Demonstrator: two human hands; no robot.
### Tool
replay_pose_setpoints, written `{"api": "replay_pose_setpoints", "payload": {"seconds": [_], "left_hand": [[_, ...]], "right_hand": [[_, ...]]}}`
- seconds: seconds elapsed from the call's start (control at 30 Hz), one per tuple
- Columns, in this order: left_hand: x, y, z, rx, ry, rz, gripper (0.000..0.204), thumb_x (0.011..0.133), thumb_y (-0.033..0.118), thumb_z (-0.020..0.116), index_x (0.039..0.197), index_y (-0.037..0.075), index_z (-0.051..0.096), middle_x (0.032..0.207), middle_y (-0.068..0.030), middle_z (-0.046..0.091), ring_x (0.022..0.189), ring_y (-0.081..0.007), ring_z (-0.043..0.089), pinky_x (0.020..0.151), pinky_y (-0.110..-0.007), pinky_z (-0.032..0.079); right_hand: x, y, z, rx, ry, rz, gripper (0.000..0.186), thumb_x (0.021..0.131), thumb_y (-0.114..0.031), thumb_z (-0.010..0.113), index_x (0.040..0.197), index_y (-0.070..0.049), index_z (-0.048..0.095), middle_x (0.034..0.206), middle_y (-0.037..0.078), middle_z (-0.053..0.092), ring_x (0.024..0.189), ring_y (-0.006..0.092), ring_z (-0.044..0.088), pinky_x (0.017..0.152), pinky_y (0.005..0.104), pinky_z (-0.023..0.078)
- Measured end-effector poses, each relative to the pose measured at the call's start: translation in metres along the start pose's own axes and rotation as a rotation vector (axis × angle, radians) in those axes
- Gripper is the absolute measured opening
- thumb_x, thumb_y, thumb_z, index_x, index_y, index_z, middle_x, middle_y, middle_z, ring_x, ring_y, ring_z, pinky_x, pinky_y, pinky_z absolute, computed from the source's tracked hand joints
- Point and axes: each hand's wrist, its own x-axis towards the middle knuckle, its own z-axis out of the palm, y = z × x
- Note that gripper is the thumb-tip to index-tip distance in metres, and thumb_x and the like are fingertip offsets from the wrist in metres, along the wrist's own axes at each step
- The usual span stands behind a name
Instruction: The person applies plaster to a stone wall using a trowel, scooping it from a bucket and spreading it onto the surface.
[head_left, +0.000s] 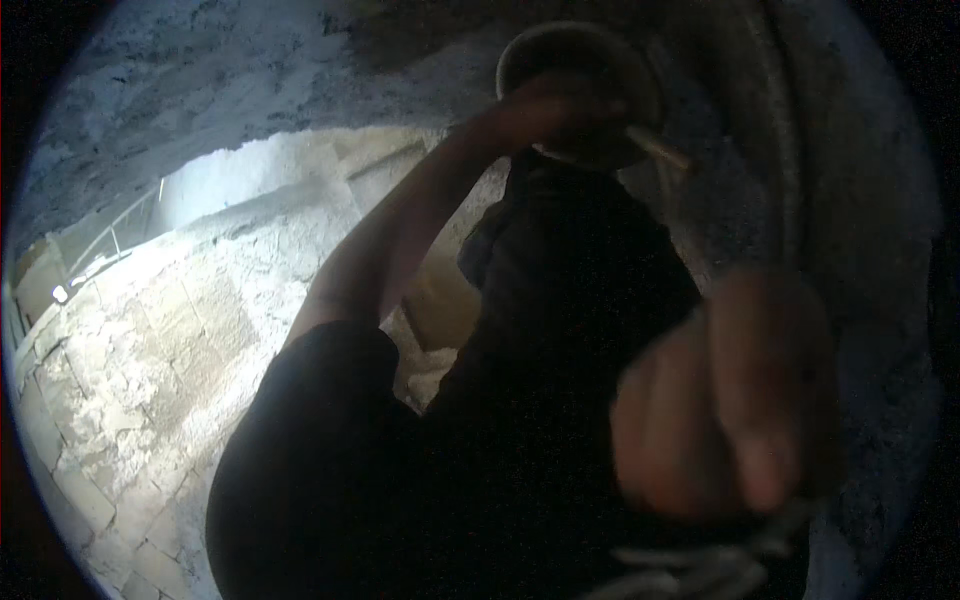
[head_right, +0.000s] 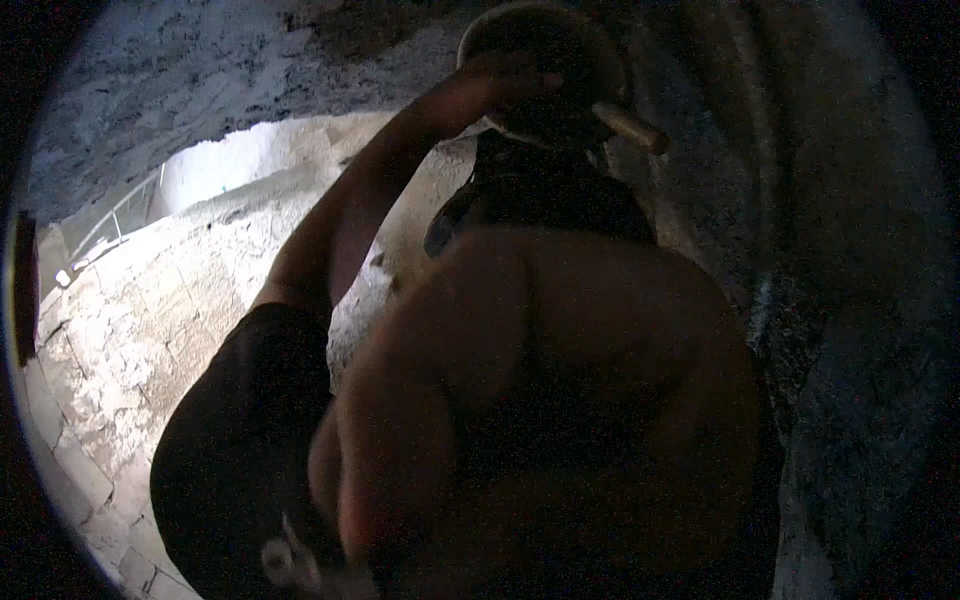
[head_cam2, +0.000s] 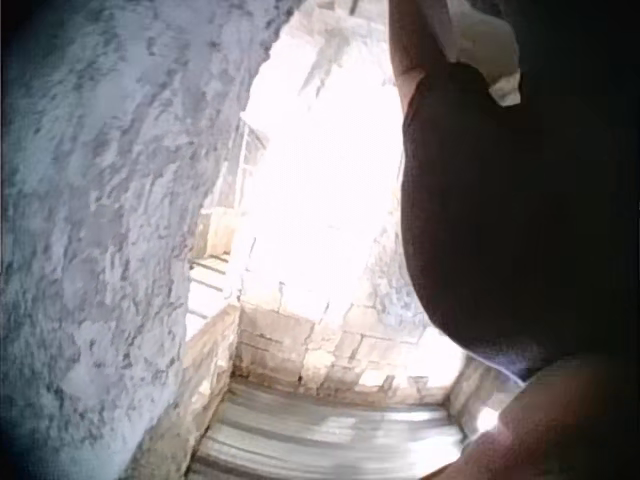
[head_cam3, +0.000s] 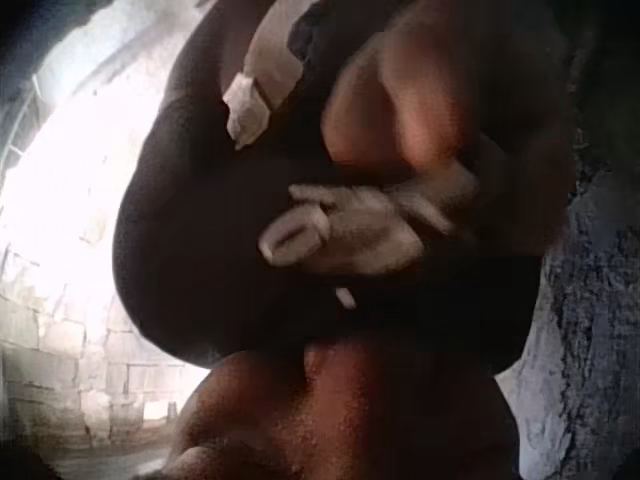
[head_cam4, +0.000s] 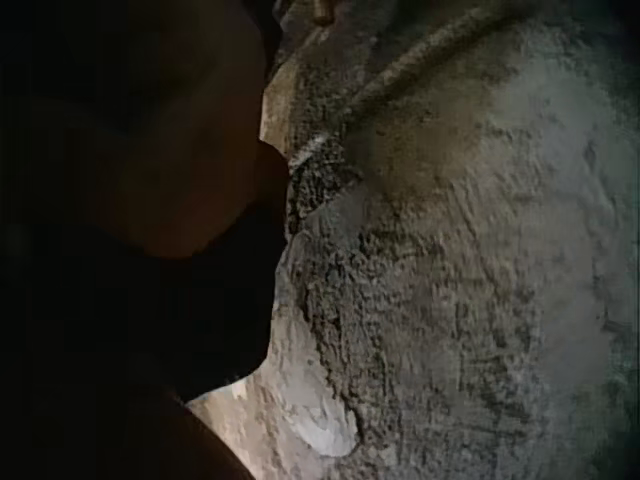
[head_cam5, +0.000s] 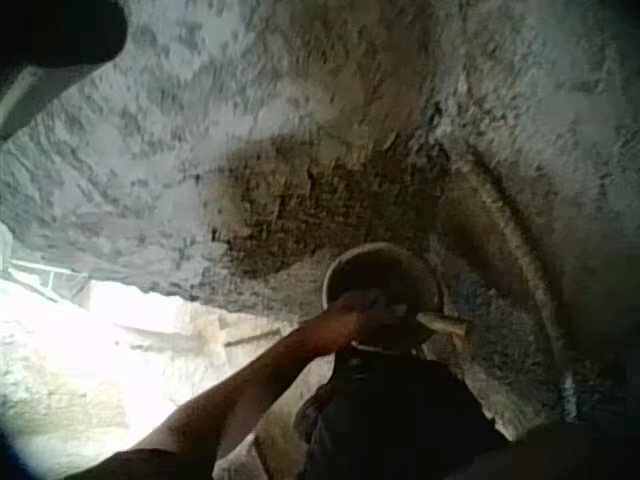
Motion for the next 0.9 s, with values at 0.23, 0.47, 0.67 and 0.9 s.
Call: {"api": "replay_pose_setpoints", "payload": {"seconds": [0.23,0.47,0.67,0.9], "left_hand": [[0.006,-0.011,0.002,-0.266,-0.006,0.016,0.045,0.082,0.045,0.063,0.105,0.006,0.065,0.1,-0.0106,0.064,0.096,-0.0218,0.06,0.086,-0.034,0.046],[-0.002,-0.012,-0.005,-0.089,0.163,-0.001,0.043,0.081,0.043,0.065,0.105,0.007,0.064,0.1,-0.0088,0.063,0.094,-0.0183,0.059,0.081,-0.032,0.046],[-0.005,-0.012,-0.009,-0.229,0.153,-0.143,0.042,0.081,0.042,0.066,0.099,0.004,0.059,0.091,-0.0079,0.06,0.086,-0.0197,0.056,0.075,-0.035,0.045],[-0.009,-0.007,-0.007,-0.316,0.07,0.058,0.05,0.085,0.048,0.059,0.106,0.003,0.062,0.105,-0.0146,0.061,0.091,-0.0245,0.058,0.082,-0.036,0.046]], "right_hand": [[-0.004,0.011,-0.005,0.302,-0.008,0.004,0.007,0.089,-0.011,0.056,0.093,-0.005,0.053,0.079,0.01,0.059,0.065,0.0149,0.055,0.056,0.0275,0.044],[0.0,0.02,-0.018,0.358,-0.065,0.023,0.007,0.09,-0.013,0.054,0.093,-0.006,0.053,0.078,0.009,0.059,0.06,0.0138,0.052,0.053,0.0279,0.041],[0.024,0.014,-0.023,0.457,-0.126,0.127,0.008,0.091,-0.014,0.052,0.092,-0.007,0.052,0.076,0.008,0.058,0.057,0.0129,0.049,0.05,0.0281,0.039],[0.043,-0.002,-0.007,0.743,-0.106,0.335,0.009,0.093,-0.016,0.05,0.092,-0.007,0.051,0.075,0.007,0.057,0.053,0.0118,0.045,0.047,0.0284,0.036]]}}
